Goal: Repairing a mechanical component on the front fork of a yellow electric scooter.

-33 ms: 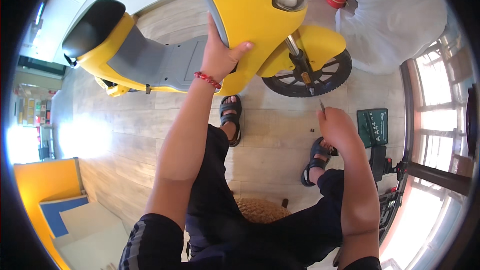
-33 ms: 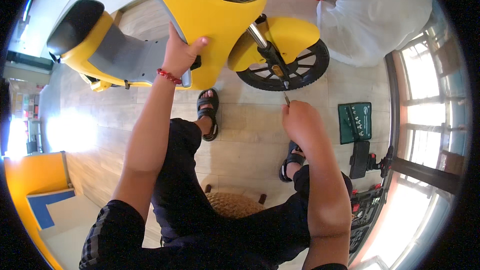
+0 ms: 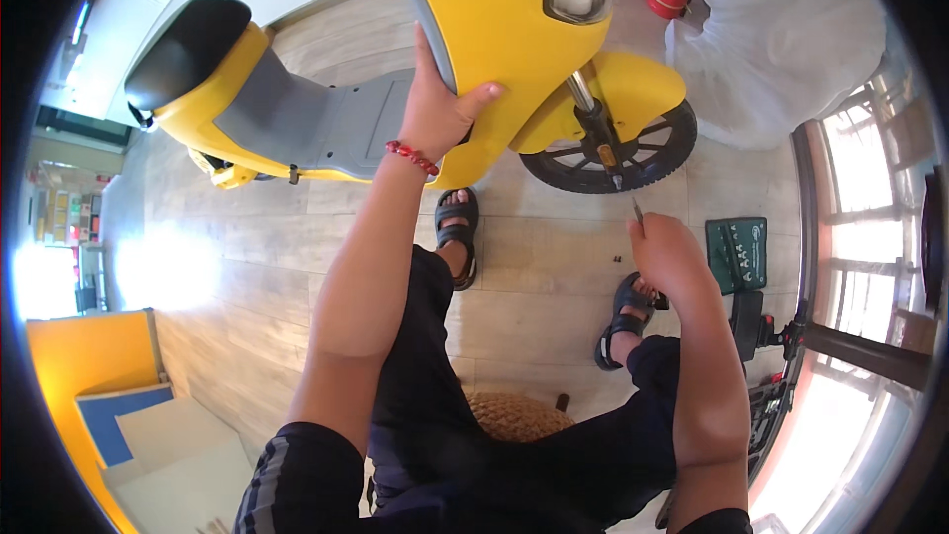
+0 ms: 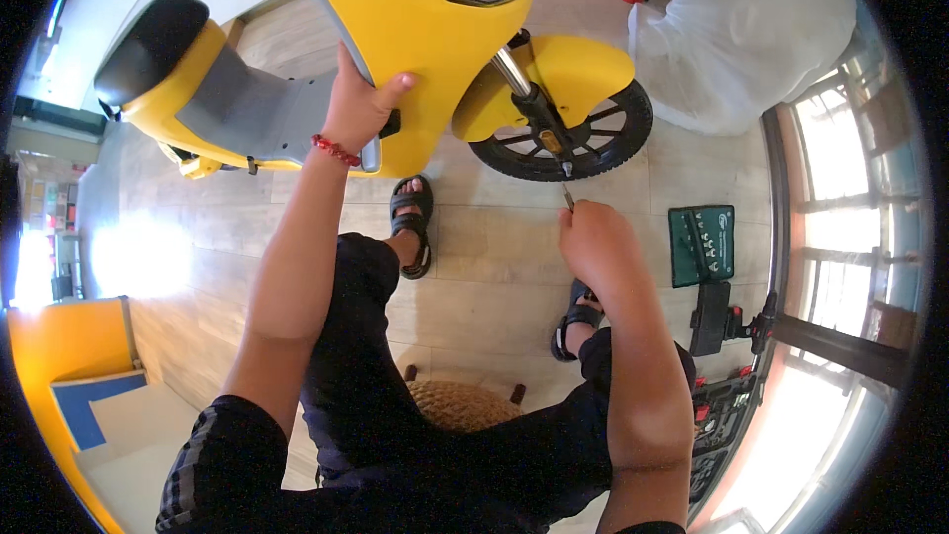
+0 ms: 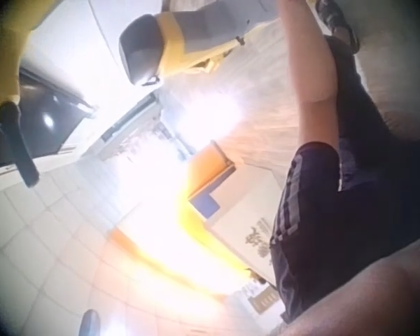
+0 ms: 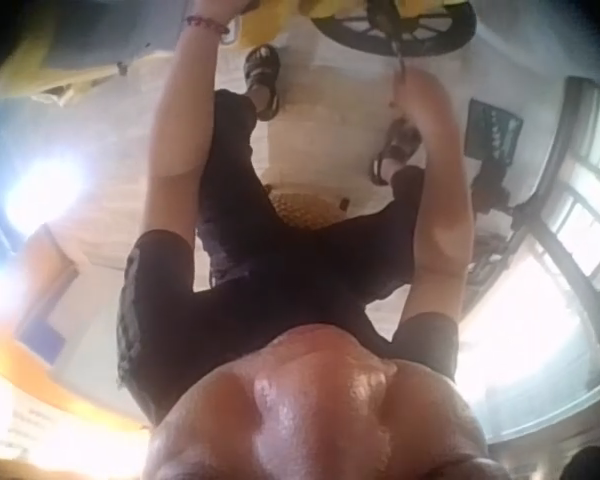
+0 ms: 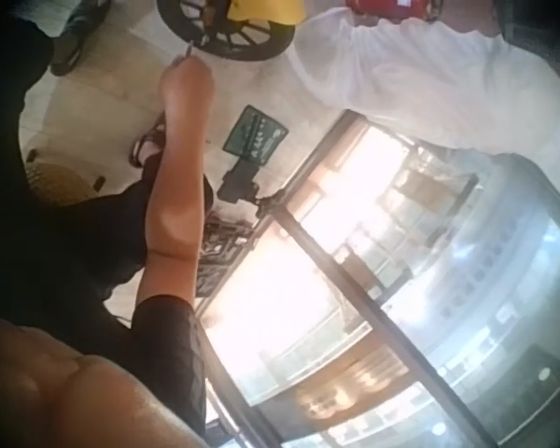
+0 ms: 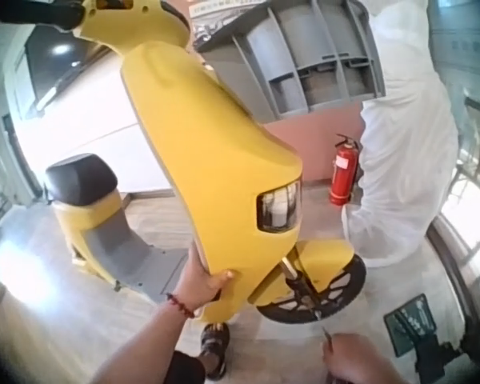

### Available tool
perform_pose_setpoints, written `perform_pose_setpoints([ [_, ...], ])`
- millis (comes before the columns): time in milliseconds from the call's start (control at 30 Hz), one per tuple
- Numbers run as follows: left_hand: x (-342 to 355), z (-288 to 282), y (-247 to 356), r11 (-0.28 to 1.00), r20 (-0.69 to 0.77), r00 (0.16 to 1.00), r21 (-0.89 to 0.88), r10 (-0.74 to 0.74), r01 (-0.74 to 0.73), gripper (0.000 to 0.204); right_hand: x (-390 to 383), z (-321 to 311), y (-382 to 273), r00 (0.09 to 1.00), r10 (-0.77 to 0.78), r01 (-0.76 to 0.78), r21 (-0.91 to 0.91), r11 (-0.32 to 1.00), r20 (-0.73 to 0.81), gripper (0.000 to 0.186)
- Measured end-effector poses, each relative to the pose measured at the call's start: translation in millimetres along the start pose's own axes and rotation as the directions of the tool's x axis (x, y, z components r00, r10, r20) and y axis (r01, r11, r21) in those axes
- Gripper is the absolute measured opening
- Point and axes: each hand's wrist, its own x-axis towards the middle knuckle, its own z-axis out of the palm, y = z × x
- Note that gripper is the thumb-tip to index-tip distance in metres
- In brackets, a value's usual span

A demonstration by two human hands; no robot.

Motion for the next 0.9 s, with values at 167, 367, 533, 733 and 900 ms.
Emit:
perform_pose_setpoints([
  [167, 2, -5, -9, 0.999, 0.058, 0.998, -0.029, 0.039, -0.038, 0.099, 0, -5, -9, 1.0, -0.007, 0.007, -0.004, 1.0, 0.023, 0.033],
  [367, -8, 0, -17, 0.995, 0.005, 0.997, 0.06, 0.081, -0.081, 0.095, 4, 3, -2, 0.997, -0.078, 0.077, -0.053, 0.996, -0.022, 0.035],
  [533, -13, 3, -23, 0.961, -0.049, 0.978, 0.203, 0.202, -0.188, 0.082, 4, 5, -1, 0.999, -0.033, 0.035, -0.07, 0.997, 0.022, 0.036],
  [733, -21, -7, -22, 0.964, 0.0, 0.988, 0.223, 0.152, -0.148, 0.075, 5, 4, -3, 0.999, -0.03, 0.032, -0.067, 0.997, 0.03, 0.037],
  [900, -32, -9, -19, 0.982, 0.052, 0.999, 0.186, 0.0, -0.009, 0.065, 19, 21, 34, 0.997, -0.007, 0.003, 0.054, 0.999, 0.07, 0.037],
])
